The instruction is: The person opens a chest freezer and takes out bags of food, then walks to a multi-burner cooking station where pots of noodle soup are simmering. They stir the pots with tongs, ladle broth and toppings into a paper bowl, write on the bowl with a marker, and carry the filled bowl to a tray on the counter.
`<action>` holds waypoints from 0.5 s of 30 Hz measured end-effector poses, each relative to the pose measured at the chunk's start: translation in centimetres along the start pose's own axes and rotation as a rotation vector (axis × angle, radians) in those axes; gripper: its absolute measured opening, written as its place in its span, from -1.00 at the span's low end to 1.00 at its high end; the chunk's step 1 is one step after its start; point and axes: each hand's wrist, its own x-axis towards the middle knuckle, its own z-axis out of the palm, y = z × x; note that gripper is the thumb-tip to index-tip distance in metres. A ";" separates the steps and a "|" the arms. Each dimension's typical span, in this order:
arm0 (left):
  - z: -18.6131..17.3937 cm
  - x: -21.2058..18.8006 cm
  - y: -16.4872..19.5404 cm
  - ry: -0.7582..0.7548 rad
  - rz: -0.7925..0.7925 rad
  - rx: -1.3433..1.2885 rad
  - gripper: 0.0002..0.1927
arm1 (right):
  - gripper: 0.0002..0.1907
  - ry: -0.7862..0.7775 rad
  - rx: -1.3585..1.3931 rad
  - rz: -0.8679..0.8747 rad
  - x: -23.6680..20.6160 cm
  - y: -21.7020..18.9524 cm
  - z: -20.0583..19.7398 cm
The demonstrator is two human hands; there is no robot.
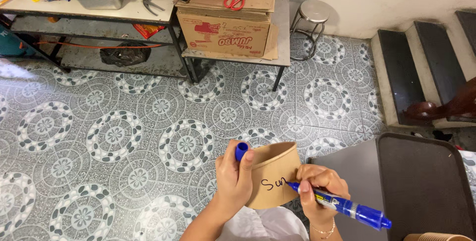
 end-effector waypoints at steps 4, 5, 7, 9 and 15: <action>0.0 0.0 -0.3 0.012 -0.016 -0.024 -0.74 | -0.72 -0.129 0.157 -0.074 0.6 0.0 -0.3; 0.0 0.0 -0.3 0.011 -0.022 -0.021 -0.73 | -0.73 -0.163 0.120 -0.089 0.7 0.0 -0.4; -0.1 0.0 -0.4 0.007 -0.037 -0.016 -0.73 | -0.73 -0.229 0.045 -0.117 0.7 0.0 -0.5; -0.1 -0.1 -0.5 0.012 -0.056 -0.043 -0.74 | -0.74 -0.121 0.134 -0.077 0.6 0.1 -0.5; 0.0 -0.5 -0.7 0.015 -0.083 -0.163 -0.76 | -0.71 0.087 0.073 0.012 0.1 0.2 -0.9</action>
